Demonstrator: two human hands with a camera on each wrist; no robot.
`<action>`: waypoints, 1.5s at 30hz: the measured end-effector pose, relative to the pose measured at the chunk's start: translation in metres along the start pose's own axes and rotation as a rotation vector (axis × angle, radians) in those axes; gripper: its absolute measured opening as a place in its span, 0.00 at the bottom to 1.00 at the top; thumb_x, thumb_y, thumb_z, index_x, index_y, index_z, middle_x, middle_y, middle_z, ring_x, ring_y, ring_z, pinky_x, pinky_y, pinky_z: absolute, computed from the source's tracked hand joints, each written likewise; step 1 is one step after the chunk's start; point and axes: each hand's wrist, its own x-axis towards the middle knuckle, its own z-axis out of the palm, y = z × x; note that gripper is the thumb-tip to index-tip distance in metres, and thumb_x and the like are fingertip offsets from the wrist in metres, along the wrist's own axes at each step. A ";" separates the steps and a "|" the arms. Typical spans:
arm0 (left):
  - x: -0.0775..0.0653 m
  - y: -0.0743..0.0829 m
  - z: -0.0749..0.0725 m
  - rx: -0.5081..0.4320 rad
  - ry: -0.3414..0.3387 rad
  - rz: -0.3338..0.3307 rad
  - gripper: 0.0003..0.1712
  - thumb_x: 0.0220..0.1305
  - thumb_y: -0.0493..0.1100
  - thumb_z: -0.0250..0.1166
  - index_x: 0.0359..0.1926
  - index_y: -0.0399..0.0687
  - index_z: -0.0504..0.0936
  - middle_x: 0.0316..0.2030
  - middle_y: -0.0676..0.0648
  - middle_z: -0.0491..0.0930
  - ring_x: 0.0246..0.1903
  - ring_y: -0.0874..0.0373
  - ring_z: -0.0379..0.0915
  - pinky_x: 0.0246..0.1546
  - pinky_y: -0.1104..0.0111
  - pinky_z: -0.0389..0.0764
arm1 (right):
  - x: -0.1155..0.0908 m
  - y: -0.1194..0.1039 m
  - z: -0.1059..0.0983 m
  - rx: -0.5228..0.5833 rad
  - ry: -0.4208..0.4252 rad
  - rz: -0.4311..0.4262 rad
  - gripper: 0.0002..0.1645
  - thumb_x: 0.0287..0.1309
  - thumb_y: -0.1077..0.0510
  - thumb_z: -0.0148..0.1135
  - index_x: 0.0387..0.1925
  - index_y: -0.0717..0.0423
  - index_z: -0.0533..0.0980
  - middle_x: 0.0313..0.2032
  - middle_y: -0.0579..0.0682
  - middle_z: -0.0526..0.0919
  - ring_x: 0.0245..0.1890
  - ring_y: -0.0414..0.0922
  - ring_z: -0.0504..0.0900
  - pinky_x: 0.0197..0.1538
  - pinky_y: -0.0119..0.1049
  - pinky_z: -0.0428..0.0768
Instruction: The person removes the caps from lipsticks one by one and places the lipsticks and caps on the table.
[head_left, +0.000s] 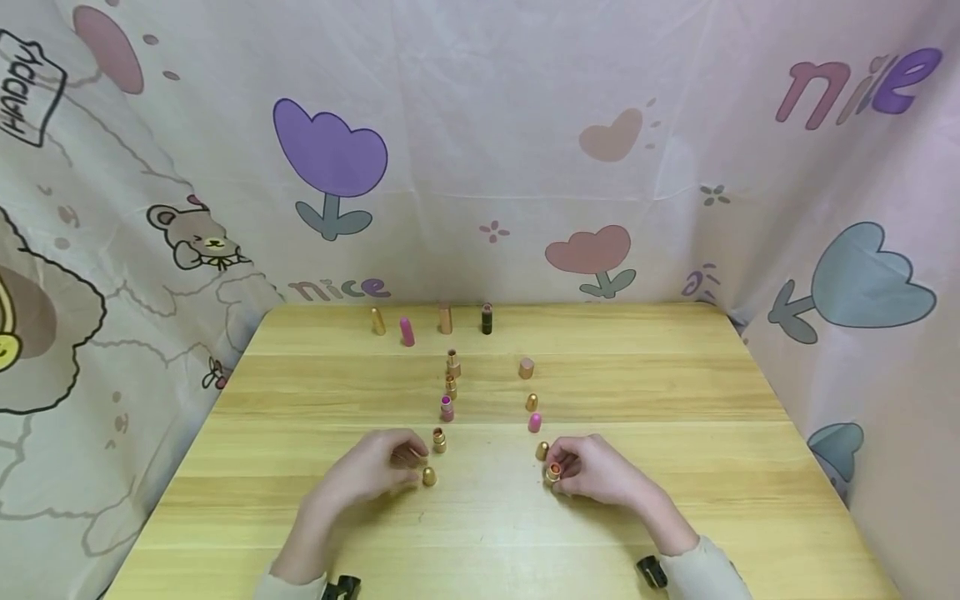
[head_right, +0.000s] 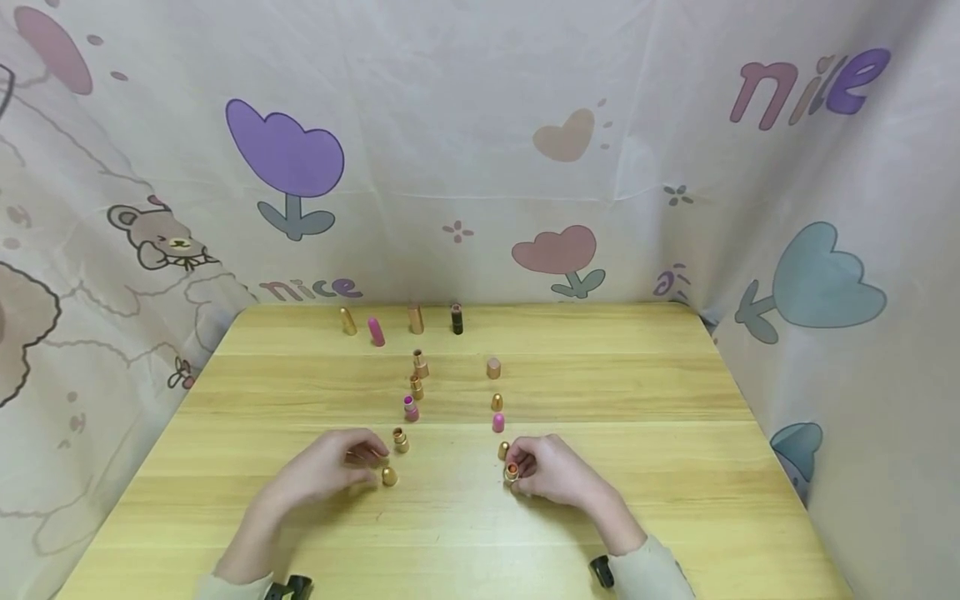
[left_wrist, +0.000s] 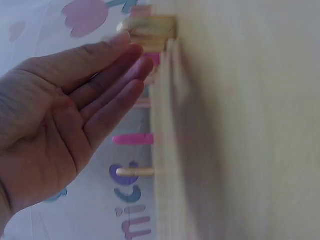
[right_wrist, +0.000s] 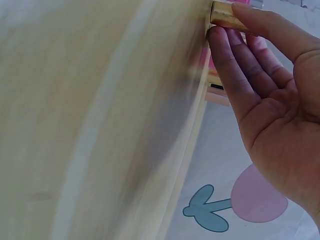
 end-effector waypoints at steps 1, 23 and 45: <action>-0.001 -0.001 -0.004 -0.013 0.021 -0.008 0.16 0.60 0.30 0.73 0.50 0.37 0.84 0.44 0.45 0.87 0.45 0.50 0.84 0.51 0.59 0.88 | 0.001 0.000 0.000 -0.001 0.000 0.000 0.16 0.50 0.69 0.78 0.40 0.55 0.82 0.36 0.43 0.86 0.37 0.38 0.85 0.43 0.26 0.87; 0.099 -0.049 -0.065 -0.379 0.884 -0.121 0.35 0.72 0.35 0.63 0.75 0.32 0.62 0.72 0.33 0.64 0.72 0.42 0.63 0.75 0.54 0.67 | 0.003 0.001 0.002 0.023 0.002 0.003 0.16 0.49 0.68 0.78 0.39 0.54 0.82 0.35 0.42 0.87 0.37 0.38 0.86 0.43 0.27 0.87; 0.163 -0.099 -0.087 -0.412 0.832 -0.305 0.26 0.74 0.31 0.58 0.69 0.29 0.67 0.65 0.30 0.73 0.66 0.40 0.71 0.70 0.57 0.75 | 0.003 0.001 0.002 0.038 -0.006 0.033 0.17 0.49 0.69 0.78 0.40 0.54 0.82 0.36 0.42 0.86 0.36 0.38 0.85 0.42 0.27 0.87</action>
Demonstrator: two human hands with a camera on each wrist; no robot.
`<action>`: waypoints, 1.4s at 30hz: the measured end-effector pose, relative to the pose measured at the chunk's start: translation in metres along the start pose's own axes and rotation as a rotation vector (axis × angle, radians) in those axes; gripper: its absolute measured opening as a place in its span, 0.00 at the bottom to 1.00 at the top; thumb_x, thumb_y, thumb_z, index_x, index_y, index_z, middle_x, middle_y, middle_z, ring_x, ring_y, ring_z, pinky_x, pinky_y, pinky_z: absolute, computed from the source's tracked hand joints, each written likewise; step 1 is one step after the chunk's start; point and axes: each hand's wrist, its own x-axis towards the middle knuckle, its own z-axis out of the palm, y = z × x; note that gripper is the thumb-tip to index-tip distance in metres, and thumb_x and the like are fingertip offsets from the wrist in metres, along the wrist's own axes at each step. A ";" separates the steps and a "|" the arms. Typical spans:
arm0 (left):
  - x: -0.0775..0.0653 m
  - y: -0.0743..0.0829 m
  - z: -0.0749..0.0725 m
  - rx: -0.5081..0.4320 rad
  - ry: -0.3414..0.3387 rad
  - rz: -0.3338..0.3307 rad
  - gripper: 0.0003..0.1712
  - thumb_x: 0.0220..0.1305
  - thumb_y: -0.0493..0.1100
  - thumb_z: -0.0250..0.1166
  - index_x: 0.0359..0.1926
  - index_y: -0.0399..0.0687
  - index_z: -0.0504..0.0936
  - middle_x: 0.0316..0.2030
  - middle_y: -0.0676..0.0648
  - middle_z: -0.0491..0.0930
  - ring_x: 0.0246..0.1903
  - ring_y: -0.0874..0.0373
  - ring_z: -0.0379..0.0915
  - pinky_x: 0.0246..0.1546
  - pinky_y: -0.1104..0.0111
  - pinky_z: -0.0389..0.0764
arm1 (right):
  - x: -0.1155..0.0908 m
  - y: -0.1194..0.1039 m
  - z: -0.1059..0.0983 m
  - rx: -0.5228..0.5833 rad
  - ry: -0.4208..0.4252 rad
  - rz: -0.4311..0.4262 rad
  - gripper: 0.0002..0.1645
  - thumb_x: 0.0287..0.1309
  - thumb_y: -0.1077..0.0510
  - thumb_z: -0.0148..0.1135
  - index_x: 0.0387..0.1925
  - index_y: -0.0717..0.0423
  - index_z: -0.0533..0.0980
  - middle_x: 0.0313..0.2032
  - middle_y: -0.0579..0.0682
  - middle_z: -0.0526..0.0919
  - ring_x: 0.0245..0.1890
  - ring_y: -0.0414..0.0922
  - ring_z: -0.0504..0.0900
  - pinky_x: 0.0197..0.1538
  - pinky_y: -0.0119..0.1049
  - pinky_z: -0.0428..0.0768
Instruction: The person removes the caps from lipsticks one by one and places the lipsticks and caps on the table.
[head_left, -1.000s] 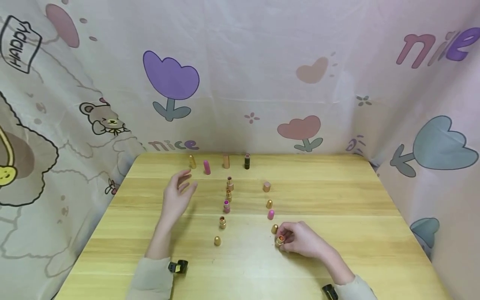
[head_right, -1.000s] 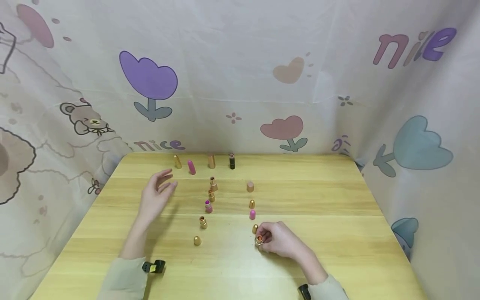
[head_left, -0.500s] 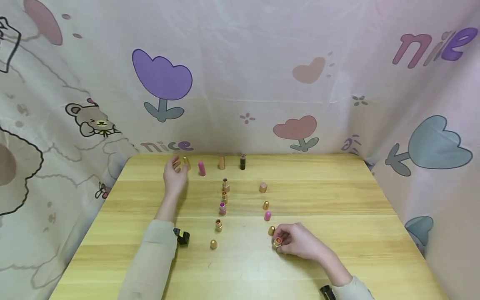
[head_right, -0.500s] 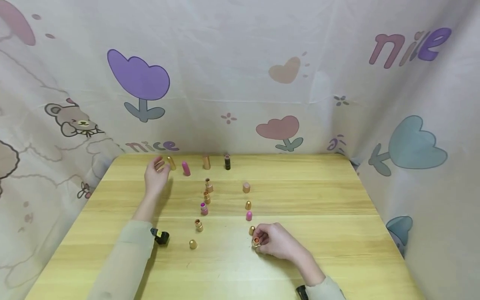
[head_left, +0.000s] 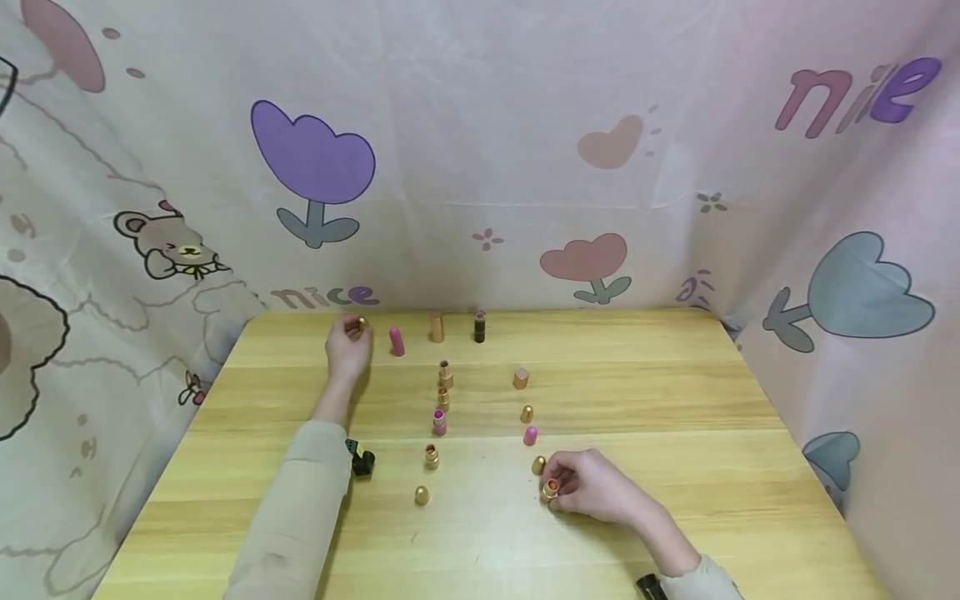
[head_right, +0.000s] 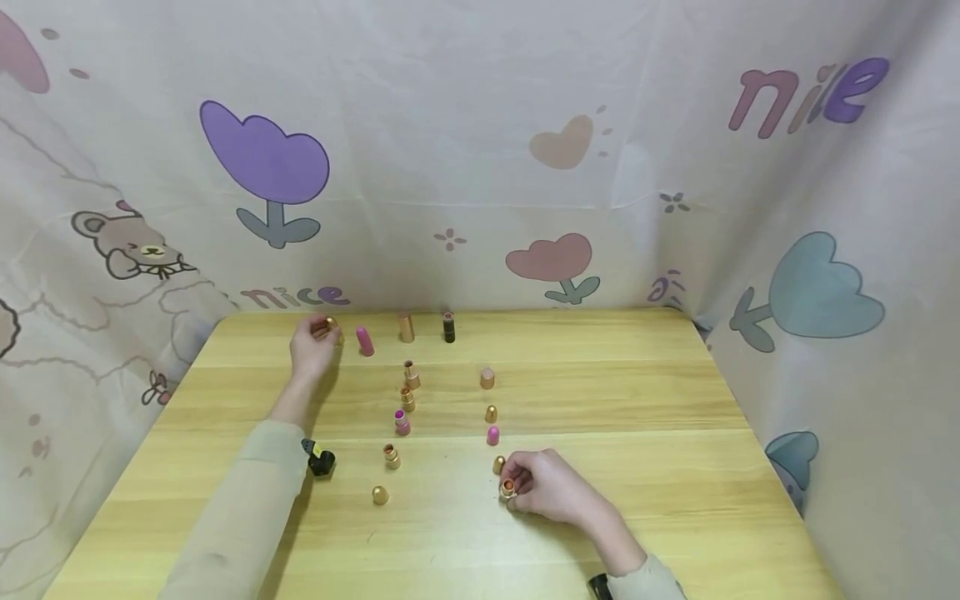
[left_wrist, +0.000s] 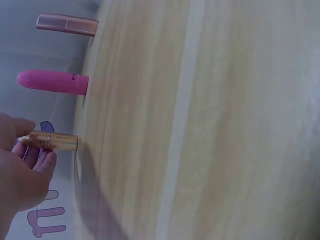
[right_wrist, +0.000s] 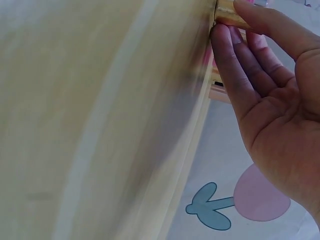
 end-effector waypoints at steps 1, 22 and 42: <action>0.000 -0.001 0.000 0.003 0.005 0.005 0.25 0.74 0.31 0.58 0.68 0.29 0.68 0.64 0.30 0.73 0.65 0.40 0.71 0.69 0.57 0.76 | 0.000 -0.001 0.001 0.004 -0.002 0.003 0.17 0.49 0.68 0.78 0.40 0.54 0.82 0.36 0.43 0.86 0.36 0.39 0.85 0.42 0.27 0.87; -0.010 -0.008 -0.015 0.012 0.032 -0.001 0.23 0.77 0.31 0.55 0.69 0.31 0.67 0.64 0.31 0.73 0.65 0.41 0.70 0.70 0.56 0.74 | -0.015 -0.007 -0.007 0.049 0.072 -0.016 0.26 0.51 0.60 0.80 0.52 0.60 0.80 0.47 0.49 0.86 0.48 0.50 0.85 0.56 0.38 0.87; -0.060 0.017 -0.017 -0.336 0.154 -0.075 0.24 0.76 0.35 0.59 0.69 0.36 0.67 0.63 0.39 0.74 0.63 0.51 0.71 0.69 0.66 0.75 | 0.020 -0.043 -0.016 0.043 0.568 -0.240 0.26 0.55 0.66 0.78 0.56 0.53 0.81 0.57 0.49 0.84 0.57 0.48 0.82 0.59 0.45 0.86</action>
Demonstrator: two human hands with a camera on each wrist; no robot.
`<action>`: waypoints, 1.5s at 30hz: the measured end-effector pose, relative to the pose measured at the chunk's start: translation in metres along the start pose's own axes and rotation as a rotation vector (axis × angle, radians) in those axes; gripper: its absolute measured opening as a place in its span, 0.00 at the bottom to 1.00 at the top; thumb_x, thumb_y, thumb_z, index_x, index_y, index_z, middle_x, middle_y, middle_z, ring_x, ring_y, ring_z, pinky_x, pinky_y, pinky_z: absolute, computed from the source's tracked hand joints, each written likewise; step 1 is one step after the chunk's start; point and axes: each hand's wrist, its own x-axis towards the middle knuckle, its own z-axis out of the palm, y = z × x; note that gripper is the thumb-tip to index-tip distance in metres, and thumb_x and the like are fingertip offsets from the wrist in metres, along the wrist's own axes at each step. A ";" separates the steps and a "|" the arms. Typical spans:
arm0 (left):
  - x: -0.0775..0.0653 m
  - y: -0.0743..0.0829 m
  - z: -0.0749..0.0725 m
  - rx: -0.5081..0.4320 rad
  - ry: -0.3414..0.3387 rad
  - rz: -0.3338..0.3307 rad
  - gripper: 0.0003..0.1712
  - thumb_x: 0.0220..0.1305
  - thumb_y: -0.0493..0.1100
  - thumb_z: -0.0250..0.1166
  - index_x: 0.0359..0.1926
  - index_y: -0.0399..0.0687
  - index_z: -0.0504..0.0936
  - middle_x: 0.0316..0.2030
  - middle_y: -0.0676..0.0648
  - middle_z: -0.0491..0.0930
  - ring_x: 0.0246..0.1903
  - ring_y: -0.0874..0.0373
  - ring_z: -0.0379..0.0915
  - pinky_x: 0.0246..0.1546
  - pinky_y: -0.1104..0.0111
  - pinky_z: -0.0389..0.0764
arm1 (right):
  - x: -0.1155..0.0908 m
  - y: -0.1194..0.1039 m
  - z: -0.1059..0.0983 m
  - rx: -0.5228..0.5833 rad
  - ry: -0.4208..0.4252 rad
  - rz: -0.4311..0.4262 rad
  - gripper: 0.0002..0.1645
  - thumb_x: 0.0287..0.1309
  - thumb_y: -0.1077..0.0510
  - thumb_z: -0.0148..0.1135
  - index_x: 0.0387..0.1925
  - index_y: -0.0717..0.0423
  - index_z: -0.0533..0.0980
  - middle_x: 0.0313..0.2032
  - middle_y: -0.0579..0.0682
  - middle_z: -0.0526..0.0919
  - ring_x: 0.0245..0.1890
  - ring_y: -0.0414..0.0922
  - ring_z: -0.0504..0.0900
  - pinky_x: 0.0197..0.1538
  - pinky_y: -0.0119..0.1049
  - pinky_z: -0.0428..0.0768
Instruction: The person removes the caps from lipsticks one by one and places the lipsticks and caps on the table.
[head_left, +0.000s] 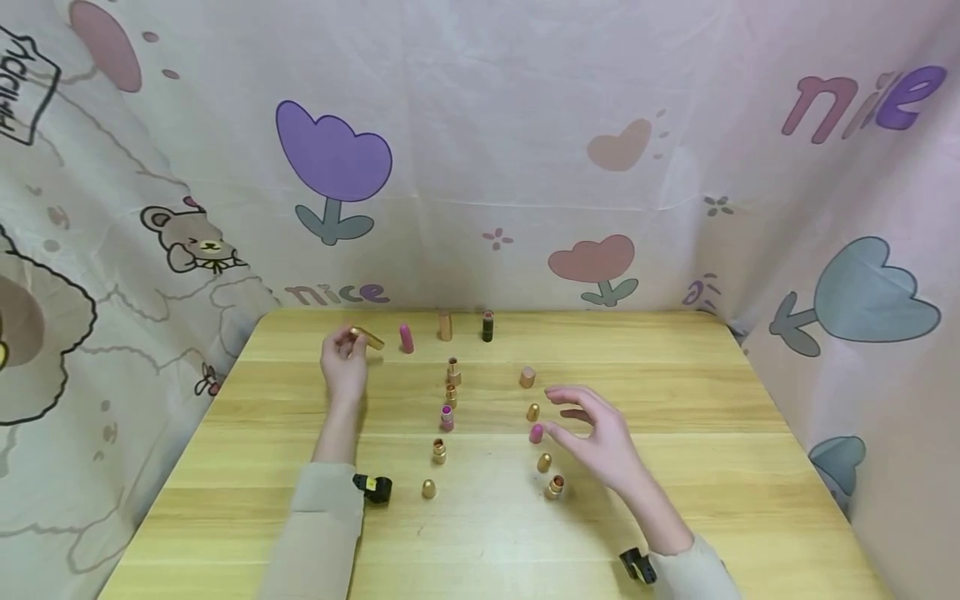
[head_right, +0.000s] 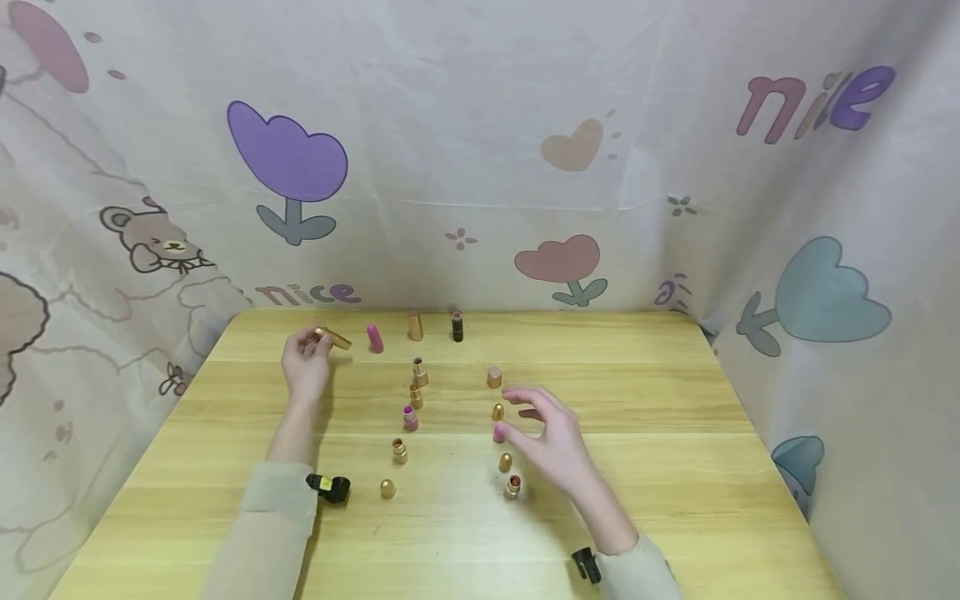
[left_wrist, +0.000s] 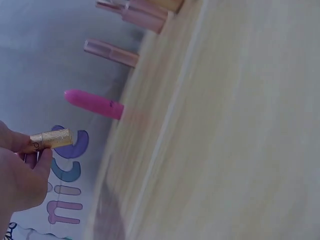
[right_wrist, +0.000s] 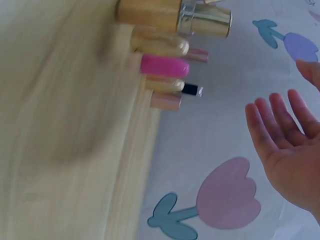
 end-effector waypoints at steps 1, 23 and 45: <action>-0.004 0.001 0.000 -0.016 0.007 0.000 0.24 0.76 0.34 0.60 0.68 0.36 0.67 0.63 0.40 0.73 0.63 0.51 0.71 0.68 0.66 0.75 | 0.003 -0.001 0.003 0.002 0.008 -0.010 0.26 0.55 0.66 0.78 0.56 0.53 0.81 0.57 0.49 0.84 0.57 0.49 0.82 0.59 0.44 0.86; -0.074 0.037 0.026 -0.312 -0.026 0.028 0.23 0.74 0.27 0.57 0.66 0.26 0.65 0.60 0.35 0.73 0.62 0.48 0.74 0.63 0.71 0.80 | 0.069 -0.036 0.051 -0.154 -0.050 -0.106 0.36 0.63 0.57 0.73 0.70 0.52 0.72 0.68 0.51 0.77 0.63 0.52 0.79 0.67 0.48 0.80; -0.129 0.043 0.073 -0.285 -0.243 0.066 0.20 0.73 0.31 0.62 0.62 0.32 0.71 0.59 0.33 0.76 0.61 0.46 0.77 0.64 0.62 0.81 | 0.087 -0.045 0.073 -0.223 -0.043 -0.180 0.28 0.63 0.65 0.70 0.65 0.61 0.76 0.57 0.57 0.84 0.53 0.54 0.85 0.59 0.46 0.86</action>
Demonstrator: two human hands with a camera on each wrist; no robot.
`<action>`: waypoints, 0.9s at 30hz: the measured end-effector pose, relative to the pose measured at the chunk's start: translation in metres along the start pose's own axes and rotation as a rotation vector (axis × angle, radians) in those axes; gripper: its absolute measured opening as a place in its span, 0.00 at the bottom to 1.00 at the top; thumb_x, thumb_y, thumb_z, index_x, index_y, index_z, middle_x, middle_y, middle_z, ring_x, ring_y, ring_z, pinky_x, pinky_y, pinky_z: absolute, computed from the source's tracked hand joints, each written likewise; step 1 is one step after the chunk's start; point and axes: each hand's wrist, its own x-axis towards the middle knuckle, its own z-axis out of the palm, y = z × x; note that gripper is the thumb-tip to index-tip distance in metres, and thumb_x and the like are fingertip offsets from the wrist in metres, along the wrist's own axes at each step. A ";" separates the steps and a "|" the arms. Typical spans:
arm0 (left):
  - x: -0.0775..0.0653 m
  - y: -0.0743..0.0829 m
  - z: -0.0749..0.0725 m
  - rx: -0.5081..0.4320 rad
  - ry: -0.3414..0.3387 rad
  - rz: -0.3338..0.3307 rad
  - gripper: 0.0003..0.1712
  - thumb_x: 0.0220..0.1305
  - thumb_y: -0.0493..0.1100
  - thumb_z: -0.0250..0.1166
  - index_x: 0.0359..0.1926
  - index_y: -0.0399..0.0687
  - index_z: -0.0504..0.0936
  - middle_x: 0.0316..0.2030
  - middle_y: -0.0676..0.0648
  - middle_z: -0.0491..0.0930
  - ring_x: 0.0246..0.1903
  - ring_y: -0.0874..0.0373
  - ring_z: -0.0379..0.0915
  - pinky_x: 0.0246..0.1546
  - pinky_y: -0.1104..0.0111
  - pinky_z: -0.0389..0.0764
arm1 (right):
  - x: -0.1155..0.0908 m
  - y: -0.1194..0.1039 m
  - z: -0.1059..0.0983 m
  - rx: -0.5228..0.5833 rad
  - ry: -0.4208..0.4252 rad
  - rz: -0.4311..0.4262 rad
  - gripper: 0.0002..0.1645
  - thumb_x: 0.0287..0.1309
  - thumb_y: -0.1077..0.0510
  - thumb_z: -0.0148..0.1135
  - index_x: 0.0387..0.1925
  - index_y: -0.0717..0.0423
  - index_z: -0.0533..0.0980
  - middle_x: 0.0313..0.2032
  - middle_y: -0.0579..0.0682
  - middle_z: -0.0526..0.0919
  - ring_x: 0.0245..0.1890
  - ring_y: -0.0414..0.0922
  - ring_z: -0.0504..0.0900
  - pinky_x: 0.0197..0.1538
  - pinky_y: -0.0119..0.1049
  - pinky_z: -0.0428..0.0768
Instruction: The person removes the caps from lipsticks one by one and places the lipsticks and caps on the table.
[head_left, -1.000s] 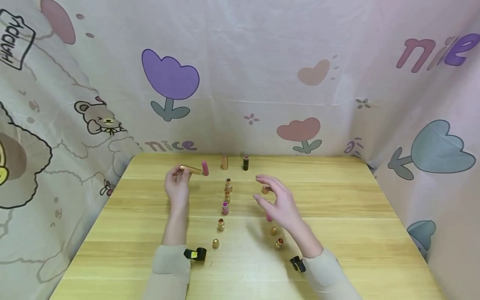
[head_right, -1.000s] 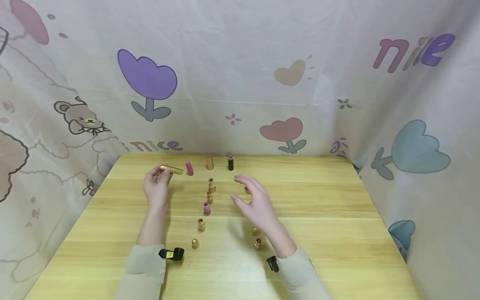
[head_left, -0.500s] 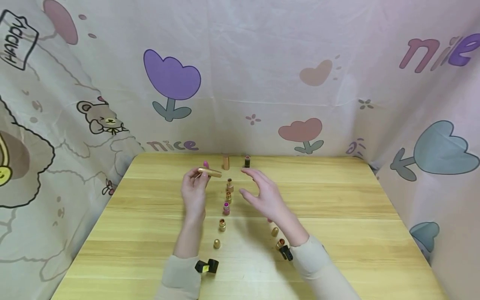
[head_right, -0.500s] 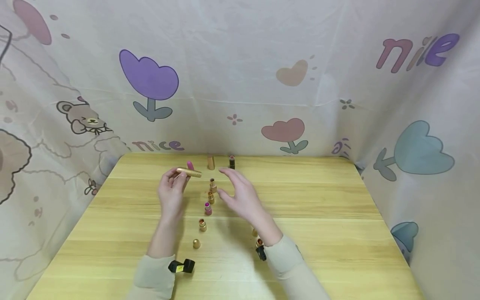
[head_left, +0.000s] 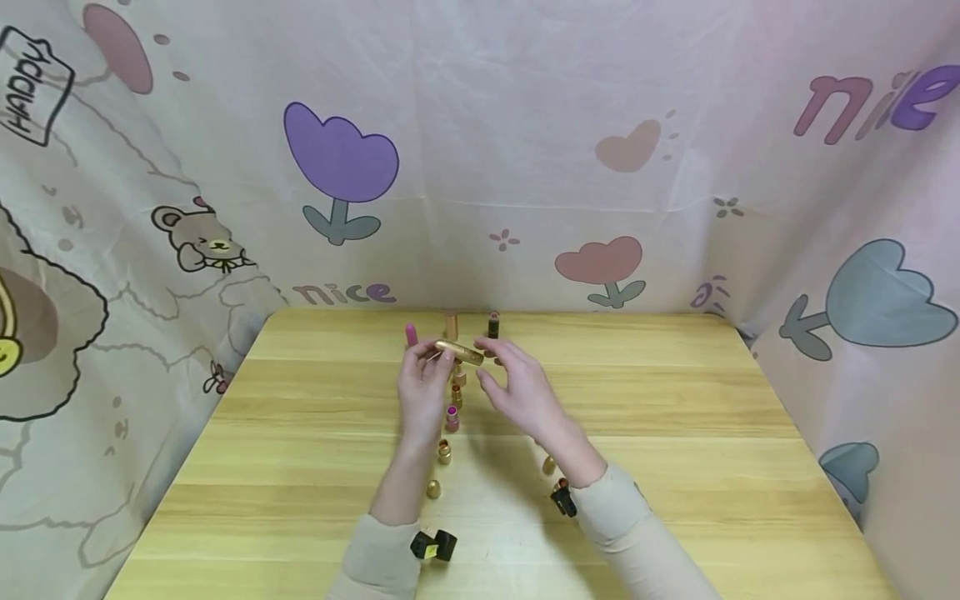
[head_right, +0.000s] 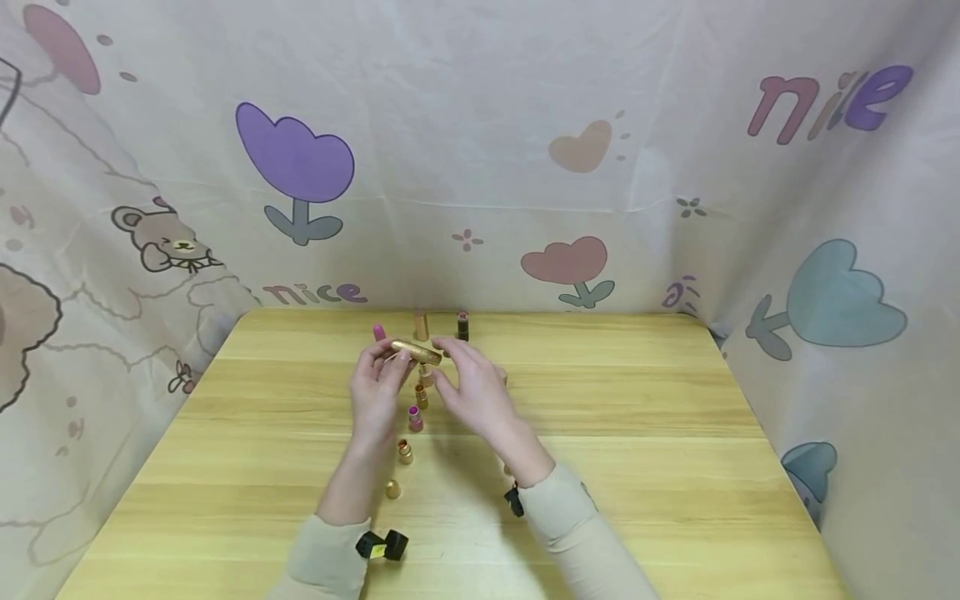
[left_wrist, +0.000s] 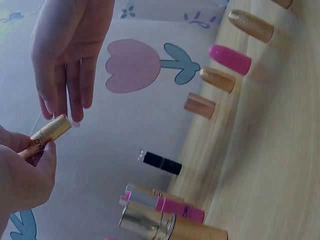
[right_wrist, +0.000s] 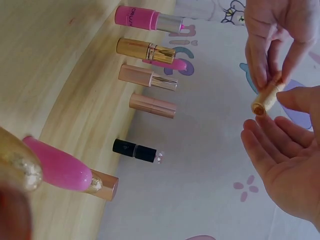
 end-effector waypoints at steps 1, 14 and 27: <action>-0.001 0.000 0.001 0.013 -0.009 0.005 0.20 0.73 0.31 0.62 0.62 0.32 0.71 0.59 0.33 0.76 0.61 0.46 0.78 0.63 0.62 0.81 | 0.000 0.000 0.000 0.001 0.011 -0.004 0.27 0.62 0.66 0.70 0.63 0.61 0.77 0.55 0.57 0.85 0.52 0.53 0.86 0.58 0.45 0.86; -0.005 -0.005 0.011 -0.050 -0.095 0.041 0.21 0.70 0.26 0.63 0.61 0.25 0.69 0.59 0.26 0.74 0.63 0.38 0.75 0.61 0.66 0.83 | 0.000 0.006 -0.002 -0.025 0.103 -0.038 0.16 0.57 0.66 0.76 0.47 0.61 0.84 0.41 0.53 0.89 0.39 0.47 0.88 0.44 0.38 0.90; -0.003 -0.001 0.010 0.033 -0.118 0.039 0.19 0.68 0.26 0.66 0.57 0.27 0.72 0.56 0.30 0.78 0.56 0.48 0.79 0.58 0.70 0.83 | -0.002 0.007 -0.012 -0.024 0.063 -0.049 0.14 0.58 0.66 0.75 0.47 0.61 0.84 0.42 0.53 0.89 0.40 0.46 0.88 0.45 0.37 0.89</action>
